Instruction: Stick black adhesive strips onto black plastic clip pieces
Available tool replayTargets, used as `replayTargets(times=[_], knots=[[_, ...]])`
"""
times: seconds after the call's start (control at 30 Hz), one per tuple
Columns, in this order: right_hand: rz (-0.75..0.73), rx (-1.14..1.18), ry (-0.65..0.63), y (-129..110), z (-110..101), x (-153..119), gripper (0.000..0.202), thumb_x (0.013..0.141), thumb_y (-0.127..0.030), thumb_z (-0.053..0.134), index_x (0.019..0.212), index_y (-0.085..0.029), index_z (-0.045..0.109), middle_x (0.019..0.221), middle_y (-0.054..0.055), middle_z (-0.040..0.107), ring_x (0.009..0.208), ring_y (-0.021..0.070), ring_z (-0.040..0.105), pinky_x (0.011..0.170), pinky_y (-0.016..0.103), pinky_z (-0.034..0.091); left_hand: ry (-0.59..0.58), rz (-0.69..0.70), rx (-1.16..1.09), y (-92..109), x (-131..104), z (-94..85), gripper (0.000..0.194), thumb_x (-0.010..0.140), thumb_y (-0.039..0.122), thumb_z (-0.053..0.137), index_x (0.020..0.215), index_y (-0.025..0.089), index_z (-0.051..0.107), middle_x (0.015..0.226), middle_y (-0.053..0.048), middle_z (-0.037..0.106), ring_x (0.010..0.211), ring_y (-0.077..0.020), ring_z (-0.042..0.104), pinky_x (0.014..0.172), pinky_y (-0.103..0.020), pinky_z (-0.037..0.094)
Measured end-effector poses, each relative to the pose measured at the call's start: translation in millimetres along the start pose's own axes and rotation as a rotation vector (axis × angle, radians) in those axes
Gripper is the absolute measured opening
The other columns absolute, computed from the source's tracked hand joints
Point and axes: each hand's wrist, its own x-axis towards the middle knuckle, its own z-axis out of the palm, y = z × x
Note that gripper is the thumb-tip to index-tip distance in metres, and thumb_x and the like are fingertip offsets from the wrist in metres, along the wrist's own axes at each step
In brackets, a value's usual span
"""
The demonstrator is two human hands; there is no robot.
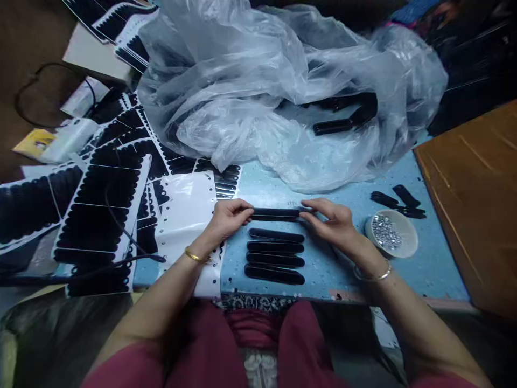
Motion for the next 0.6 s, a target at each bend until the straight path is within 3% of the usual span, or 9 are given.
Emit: replayTargets(times=[0.13, 0.3, 0.4, 0.5, 0.6], knots=[[0.074, -0.025, 0.033, 2, -10, -2, 0.012, 0.083, -0.023, 0.066, 0.091, -0.019, 0.074, 0.078, 0.006, 0.073, 0.067, 0.0189, 0.068, 0.062, 0.031, 0.054, -0.015, 0.019, 0.015, 1, -1, -0.4, 0.014, 0.077, 0.025, 0.069, 0.083, 0.012, 0.072, 0.066, -0.002, 0.069, 0.057, -0.0109, 0.065, 0.053, -0.019, 0.054], [0.110, 0.003, -0.008, 2, 13, 7, 0.016, 0.086, -0.026, 0.059, 0.089, -0.021, 0.074, 0.076, 0.004, 0.073, 0.068, 0.0178, 0.068, 0.064, 0.030, 0.053, -0.029, 0.066, 0.036, -5, 0, -1.3, 0.017, 0.077, 0.027, 0.068, 0.085, 0.013, 0.072, 0.066, -0.002, 0.069, 0.056, -0.0117, 0.066, 0.052, -0.019, 0.052], [0.193, -0.043, 0.061, 7, 17, 13, 0.019, 0.085, -0.027, 0.056, 0.087, -0.019, 0.074, 0.074, 0.005, 0.073, 0.063, 0.0171, 0.065, 0.059, 0.029, 0.050, -0.014, 0.114, 0.074, -7, 1, -1.8, 0.018, 0.078, 0.029, 0.068, 0.087, 0.013, 0.073, 0.067, -0.003, 0.071, 0.057, -0.0131, 0.066, 0.053, -0.021, 0.053], [0.251, -0.167, 0.088, 10, -1, -1, 0.018, 0.084, -0.028, 0.057, 0.078, -0.020, 0.072, 0.070, 0.004, 0.071, 0.061, 0.0172, 0.063, 0.059, 0.029, 0.047, 0.057, 0.251, 0.220, -4, -2, -2.0, 0.020, 0.079, 0.030, 0.069, 0.090, 0.014, 0.074, 0.074, -0.006, 0.074, 0.060, -0.0143, 0.067, 0.058, -0.025, 0.055], [0.246, -0.345, -0.028, 6, -24, -40, 0.022, 0.085, -0.031, 0.058, 0.071, -0.019, 0.069, 0.068, 0.005, 0.066, 0.062, 0.0176, 0.059, 0.059, 0.030, 0.043, 0.133, 0.478, 0.444, 8, -12, -1.0, 0.022, 0.080, 0.029, 0.069, 0.095, 0.014, 0.073, 0.083, -0.008, 0.076, 0.065, -0.0169, 0.068, 0.064, -0.030, 0.057]])
